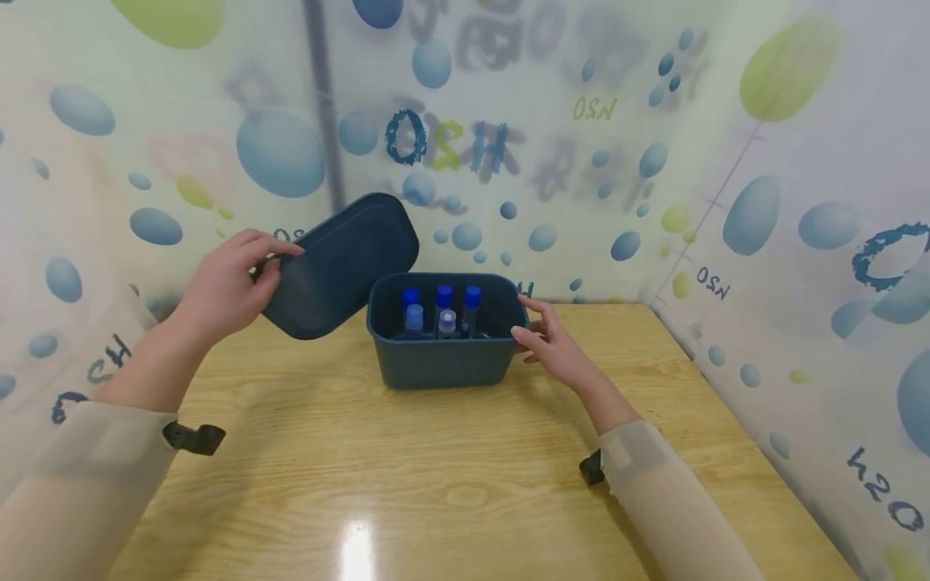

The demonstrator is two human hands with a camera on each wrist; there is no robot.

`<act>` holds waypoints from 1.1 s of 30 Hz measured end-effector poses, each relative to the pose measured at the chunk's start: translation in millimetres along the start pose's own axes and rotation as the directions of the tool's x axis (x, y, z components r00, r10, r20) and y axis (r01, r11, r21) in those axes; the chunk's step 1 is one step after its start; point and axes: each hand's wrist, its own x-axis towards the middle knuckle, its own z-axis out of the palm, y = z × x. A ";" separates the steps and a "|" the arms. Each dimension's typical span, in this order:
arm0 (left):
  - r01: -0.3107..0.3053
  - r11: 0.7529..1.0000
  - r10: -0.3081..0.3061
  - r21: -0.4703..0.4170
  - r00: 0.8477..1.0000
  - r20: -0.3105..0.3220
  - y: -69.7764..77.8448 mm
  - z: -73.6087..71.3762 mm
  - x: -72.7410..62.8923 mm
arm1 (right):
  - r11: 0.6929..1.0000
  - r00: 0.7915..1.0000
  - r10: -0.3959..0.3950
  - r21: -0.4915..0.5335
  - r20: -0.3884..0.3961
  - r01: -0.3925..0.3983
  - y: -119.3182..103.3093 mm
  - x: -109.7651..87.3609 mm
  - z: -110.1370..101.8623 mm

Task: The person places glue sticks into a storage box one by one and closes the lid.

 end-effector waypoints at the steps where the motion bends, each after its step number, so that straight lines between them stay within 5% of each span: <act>1: -0.013 1.000 0.013 0.002 1.000 0.001 2.1 1.2 3.8 | 1.000 1.000 0.001 0.001 -0.002 -0.001 0.4 0.2 0.2; 12: -0.134 0.983 0.131 -0.125 0.991 -0.033 34.1 20.7 37.0 | 0.999 1.000 -0.011 -0.042 0.004 0.011 -4.2 -5.3 -4.9; 17: -0.131 0.969 0.128 -0.208 0.991 -0.030 47.8 31.5 45.2 | 0.994 1.000 -0.012 -0.111 -0.029 0.009 -14.7 -7.6 -12.1; 25: -0.165 0.936 0.154 -0.312 0.986 -0.060 57.8 48.2 52.5 | 0.970 0.955 -0.233 -0.118 -0.182 0.214 -53.9 6.6 -15.6; 33: -0.251 0.909 0.262 -0.334 0.965 -0.013 66.7 66.4 54.5 | 0.947 0.935 -0.297 -0.182 -0.194 0.264 -90.5 23.7 -14.8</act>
